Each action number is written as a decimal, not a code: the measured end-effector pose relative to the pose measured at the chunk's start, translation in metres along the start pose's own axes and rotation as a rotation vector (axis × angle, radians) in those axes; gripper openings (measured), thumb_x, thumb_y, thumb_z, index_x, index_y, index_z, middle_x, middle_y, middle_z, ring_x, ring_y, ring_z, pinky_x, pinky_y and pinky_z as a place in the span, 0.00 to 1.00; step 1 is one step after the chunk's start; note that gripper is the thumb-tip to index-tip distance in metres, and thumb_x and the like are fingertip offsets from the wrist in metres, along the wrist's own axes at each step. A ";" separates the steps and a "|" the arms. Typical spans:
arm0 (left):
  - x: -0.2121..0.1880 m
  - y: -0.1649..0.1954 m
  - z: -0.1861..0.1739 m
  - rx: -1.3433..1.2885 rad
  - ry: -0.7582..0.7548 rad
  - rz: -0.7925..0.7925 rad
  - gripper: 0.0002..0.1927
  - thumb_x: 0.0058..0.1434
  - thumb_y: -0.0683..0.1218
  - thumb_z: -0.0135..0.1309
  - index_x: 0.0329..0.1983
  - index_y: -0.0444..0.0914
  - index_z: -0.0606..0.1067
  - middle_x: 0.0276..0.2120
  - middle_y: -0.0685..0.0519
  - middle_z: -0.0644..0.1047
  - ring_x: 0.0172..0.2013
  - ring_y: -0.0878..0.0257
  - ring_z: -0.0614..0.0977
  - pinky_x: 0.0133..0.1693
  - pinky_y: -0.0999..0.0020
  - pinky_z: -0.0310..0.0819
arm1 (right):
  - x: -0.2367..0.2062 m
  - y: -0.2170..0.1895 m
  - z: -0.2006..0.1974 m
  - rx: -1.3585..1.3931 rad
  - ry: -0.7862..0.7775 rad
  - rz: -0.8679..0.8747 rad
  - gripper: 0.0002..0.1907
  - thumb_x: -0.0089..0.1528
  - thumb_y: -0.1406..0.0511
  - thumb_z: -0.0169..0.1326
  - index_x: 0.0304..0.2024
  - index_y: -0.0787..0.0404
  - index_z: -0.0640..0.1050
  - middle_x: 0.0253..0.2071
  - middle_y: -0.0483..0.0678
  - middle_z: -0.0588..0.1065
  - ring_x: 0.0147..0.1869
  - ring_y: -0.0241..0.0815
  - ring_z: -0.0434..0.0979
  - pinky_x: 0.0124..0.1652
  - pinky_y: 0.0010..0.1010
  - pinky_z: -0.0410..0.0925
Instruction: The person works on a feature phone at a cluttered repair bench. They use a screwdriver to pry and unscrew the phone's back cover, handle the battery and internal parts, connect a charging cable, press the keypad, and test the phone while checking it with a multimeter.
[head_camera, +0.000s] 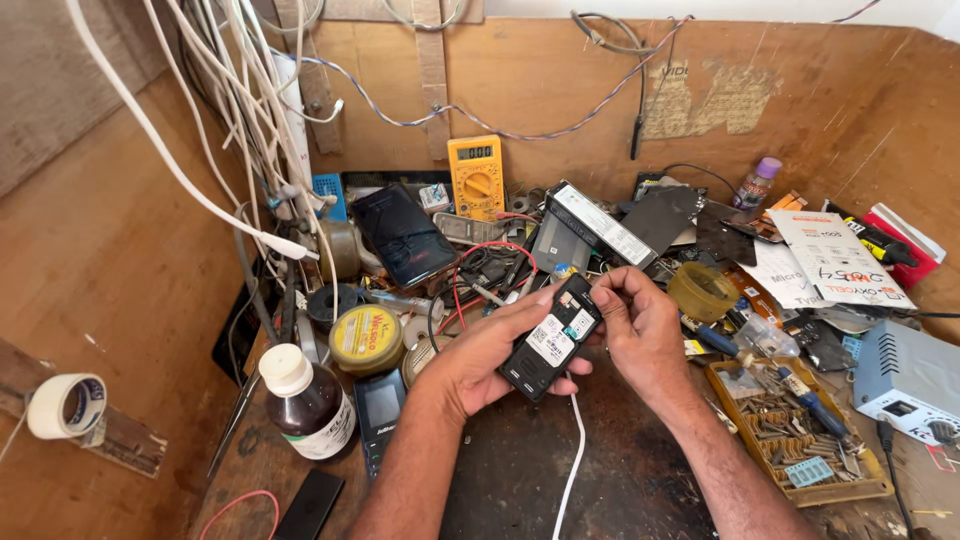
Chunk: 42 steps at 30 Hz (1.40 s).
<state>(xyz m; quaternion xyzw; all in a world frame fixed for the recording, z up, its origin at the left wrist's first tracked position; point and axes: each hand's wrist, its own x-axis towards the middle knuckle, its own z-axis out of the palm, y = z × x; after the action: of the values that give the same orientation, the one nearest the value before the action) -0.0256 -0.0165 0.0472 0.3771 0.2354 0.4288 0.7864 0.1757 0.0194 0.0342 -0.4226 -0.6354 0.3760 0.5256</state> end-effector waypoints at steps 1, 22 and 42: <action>0.001 -0.001 -0.001 -0.008 -0.020 0.019 0.26 0.76 0.54 0.42 0.75 0.42 0.64 0.51 0.40 0.80 0.40 0.52 0.85 0.36 0.57 0.83 | 0.000 0.000 0.001 0.007 0.003 0.026 0.06 0.68 0.66 0.51 0.39 0.63 0.74 0.32 0.40 0.74 0.32 0.28 0.74 0.30 0.25 0.75; 0.008 -0.010 -0.003 -0.029 0.036 -0.043 0.28 0.74 0.48 0.39 0.78 0.53 0.60 0.48 0.37 0.81 0.37 0.52 0.87 0.29 0.60 0.84 | 0.007 0.009 -0.006 -0.010 0.049 0.007 0.06 0.67 0.68 0.55 0.40 0.66 0.80 0.37 0.44 0.80 0.41 0.31 0.76 0.43 0.23 0.70; 0.012 -0.013 -0.005 0.010 0.063 -0.049 0.26 0.73 0.48 0.41 0.75 0.51 0.64 0.44 0.38 0.82 0.34 0.53 0.87 0.27 0.60 0.84 | 0.012 -0.004 0.009 0.006 0.049 0.078 0.07 0.66 0.67 0.56 0.41 0.67 0.81 0.33 0.44 0.80 0.34 0.29 0.75 0.35 0.23 0.71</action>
<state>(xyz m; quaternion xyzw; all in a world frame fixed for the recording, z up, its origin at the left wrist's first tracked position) -0.0165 -0.0089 0.0330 0.3612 0.2715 0.4199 0.7871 0.1650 0.0286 0.0401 -0.4548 -0.6043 0.3877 0.5269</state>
